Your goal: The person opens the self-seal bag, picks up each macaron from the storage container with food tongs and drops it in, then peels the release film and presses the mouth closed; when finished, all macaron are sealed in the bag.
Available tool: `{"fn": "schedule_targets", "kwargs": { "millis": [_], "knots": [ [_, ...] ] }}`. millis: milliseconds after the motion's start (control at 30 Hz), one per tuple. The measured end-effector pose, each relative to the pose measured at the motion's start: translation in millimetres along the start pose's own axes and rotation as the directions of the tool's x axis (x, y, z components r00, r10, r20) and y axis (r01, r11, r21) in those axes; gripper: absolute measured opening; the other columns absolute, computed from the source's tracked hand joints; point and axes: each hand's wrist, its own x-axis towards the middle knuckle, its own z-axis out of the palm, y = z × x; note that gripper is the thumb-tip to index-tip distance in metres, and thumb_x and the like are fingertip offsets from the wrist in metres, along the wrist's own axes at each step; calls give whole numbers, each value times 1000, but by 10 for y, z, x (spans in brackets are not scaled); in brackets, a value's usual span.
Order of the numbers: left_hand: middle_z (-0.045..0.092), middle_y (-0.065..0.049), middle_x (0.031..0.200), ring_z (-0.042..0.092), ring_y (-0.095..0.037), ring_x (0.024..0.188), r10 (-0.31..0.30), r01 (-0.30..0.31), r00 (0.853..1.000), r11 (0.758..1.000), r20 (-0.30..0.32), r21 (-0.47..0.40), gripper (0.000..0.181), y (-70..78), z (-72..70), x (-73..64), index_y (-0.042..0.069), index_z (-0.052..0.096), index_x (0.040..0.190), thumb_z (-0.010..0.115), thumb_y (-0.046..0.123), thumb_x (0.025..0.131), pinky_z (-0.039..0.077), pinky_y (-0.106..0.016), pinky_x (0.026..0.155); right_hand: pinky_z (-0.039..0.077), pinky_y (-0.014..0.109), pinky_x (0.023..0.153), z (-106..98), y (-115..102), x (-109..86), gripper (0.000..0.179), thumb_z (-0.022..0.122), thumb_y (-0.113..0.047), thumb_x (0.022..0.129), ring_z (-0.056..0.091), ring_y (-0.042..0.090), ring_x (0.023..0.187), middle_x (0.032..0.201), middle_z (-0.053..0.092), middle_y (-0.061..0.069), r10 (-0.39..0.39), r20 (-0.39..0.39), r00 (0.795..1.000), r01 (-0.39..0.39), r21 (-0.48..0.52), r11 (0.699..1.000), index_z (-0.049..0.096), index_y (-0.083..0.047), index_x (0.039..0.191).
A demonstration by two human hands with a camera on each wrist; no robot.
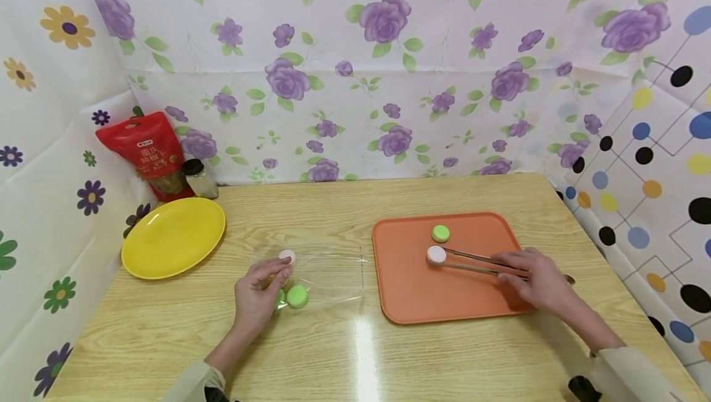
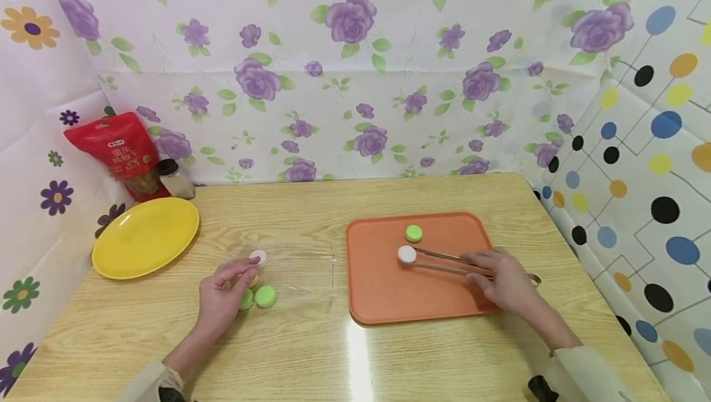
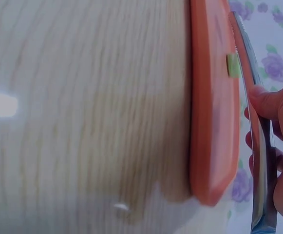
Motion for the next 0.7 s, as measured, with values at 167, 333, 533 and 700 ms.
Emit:
{"fn": "schedule_targets", "kwargs": {
  "millis": [167, 333, 533, 700],
  "knots": [
    [66, -37, 94, 63, -37, 100, -5, 5, 1000, 1000, 4, -15, 12, -10, -4, -2, -16, 70, 85, 70, -25, 77, 52, -17, 89, 56, 45, 67, 58, -141, 102, 44, 85, 4, 73, 65, 25, 91, 103, 73, 5, -11, 28, 1000, 10, 37, 999, 74, -5, 114],
    [66, -36, 95, 63, -37, 100, -16, 16, 1000, 1000, 3, -24, 12, -11, -5, -7, -16, 70, 86, 70, -25, 78, 53, -16, 85, 56, 42, 67, 154, -295, 217, 42, 83, 2, 77, 61, 23, 93, 104, 72, 3, -3, 76, 997, -2, 75, 997, 73, -9, 117],
    [67, -36, 94, 62, -37, 99, -7, 7, 1000, 1000, 2, -4, 12, -11, 0, -12, -15, 71, 86, 71, -24, 78, 53, -16, 84, 53, 39, 69, 299, -472, 371, 40, 82, -1, 80, 58, 18, 92, 107, 72, 1, -20, 101, 995, 7, 123, 992, 73, -11, 118],
    [67, -35, 94, 62, -37, 99, -12, 12, 1000, 1000, 1, -8, 11, -15, -1, -13, -15, 71, 86, 71, -23, 78, 54, -16, 80, 53, 42, 72, 421, -614, 503, 39, 83, -2, 80, 58, 20, 94, 106, 73, 0, -43, 103, 994, 28, 147, 989, 73, -10, 118]
  ]
}}
